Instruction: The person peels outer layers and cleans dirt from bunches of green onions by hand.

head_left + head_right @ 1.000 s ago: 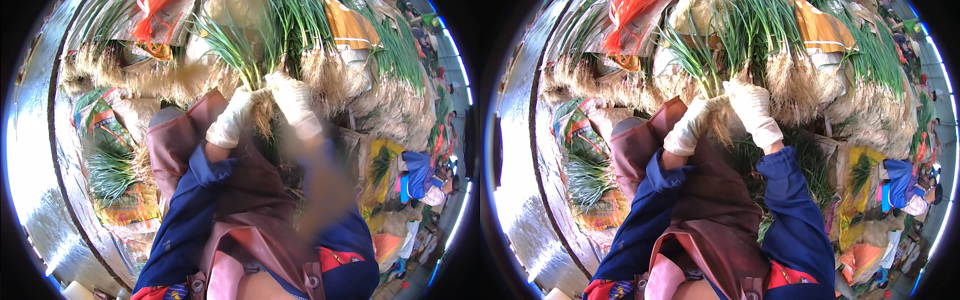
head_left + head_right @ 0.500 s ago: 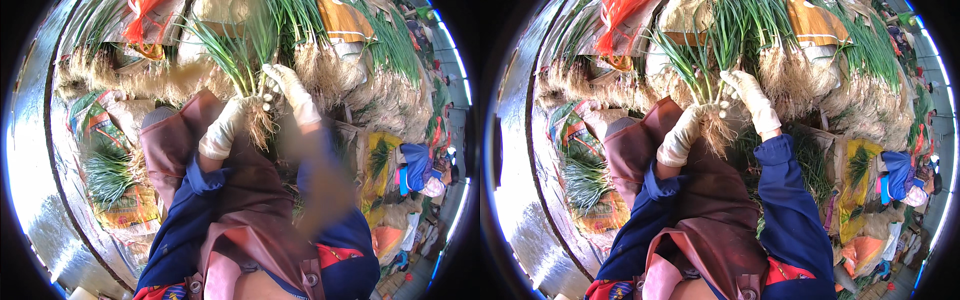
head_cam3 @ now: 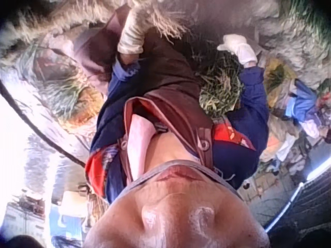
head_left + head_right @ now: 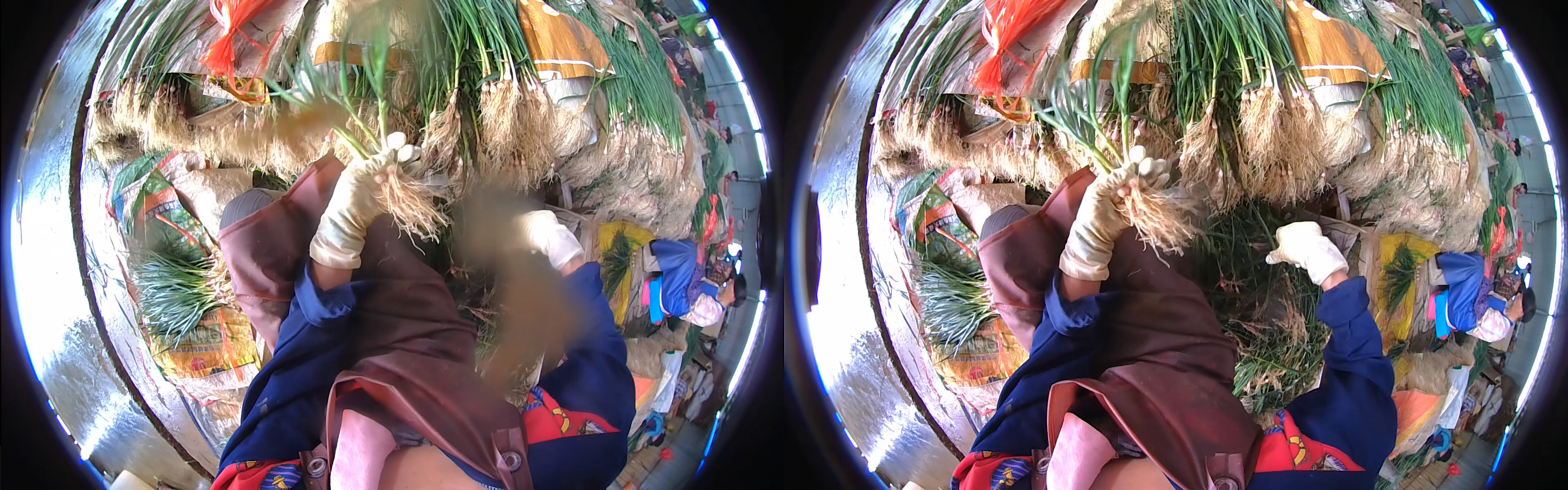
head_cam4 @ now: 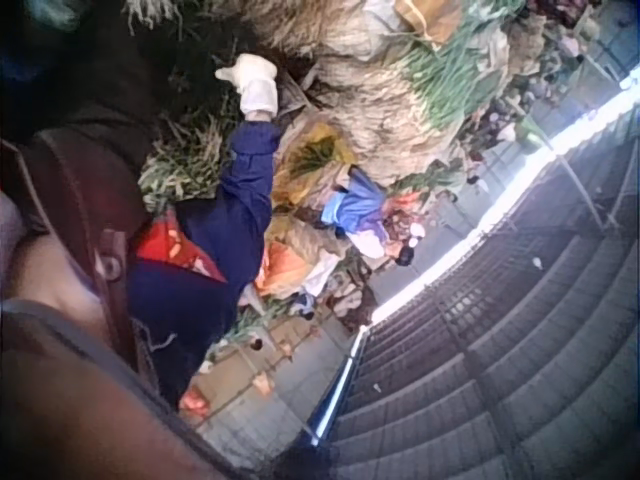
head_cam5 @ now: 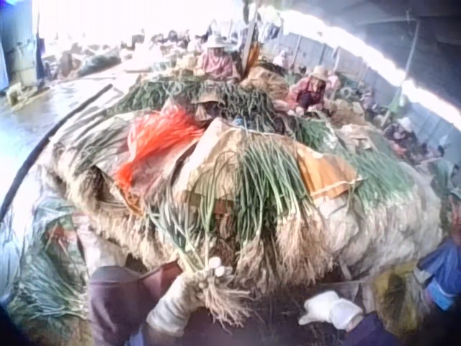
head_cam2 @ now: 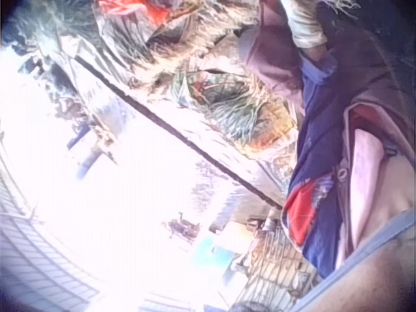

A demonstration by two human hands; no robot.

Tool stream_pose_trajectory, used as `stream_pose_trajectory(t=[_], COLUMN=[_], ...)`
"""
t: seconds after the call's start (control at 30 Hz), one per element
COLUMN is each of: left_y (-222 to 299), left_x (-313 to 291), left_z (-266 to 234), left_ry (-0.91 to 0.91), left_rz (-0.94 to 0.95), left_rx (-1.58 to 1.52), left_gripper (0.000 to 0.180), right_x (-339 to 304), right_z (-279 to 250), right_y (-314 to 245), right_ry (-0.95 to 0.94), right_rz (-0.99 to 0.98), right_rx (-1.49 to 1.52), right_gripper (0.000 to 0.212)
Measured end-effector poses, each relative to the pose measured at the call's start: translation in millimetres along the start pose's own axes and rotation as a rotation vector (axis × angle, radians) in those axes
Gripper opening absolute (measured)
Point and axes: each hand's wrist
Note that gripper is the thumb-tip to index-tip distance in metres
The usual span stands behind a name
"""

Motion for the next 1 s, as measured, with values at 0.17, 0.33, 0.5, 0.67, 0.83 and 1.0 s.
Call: stream_pose_trajectory(t=[0.17,0.33,0.5,0.67,0.83,1.0], left_y=[-6,-12,-24,-28,-26,-25], left_x=[5,19,18,17,12,7], left_z=[-5,16,32,25,35,23], left_ry=[-0.1,0.056,0.172,0.146,0.206,0.313], left_rz=[0.079,0.059,0.116,0.108,0.093,-0.061], left_rx=[0.185,0.32,0.373,0.342,0.394,0.114], left_gripper=[0.038,0.035,0.037,0.042,0.043,0.012], right_x=[25,87,69,31,60,79], right_z=[-52,-99,-48,-36,-50,-15], right_y=[-75,-97,-95,-109,-92,-129], right_ry=[0.724,1.0,0.706,0.51,0.781,0.37], right_rz=[0.03,-0.112,-0.19,-0.582,-0.605,-0.91], right_rx=[0.149,-0.177,0.601,0.889,1.472,1.23], right_gripper=[0.028,0.037,0.026,0.027,0.039,0.04])
Point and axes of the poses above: each hand's wrist, its own x-axis towards the middle knuckle, its own z-axis out of the palm, y = z × x, and after that the axes turned 1 degree about -x, right-handed
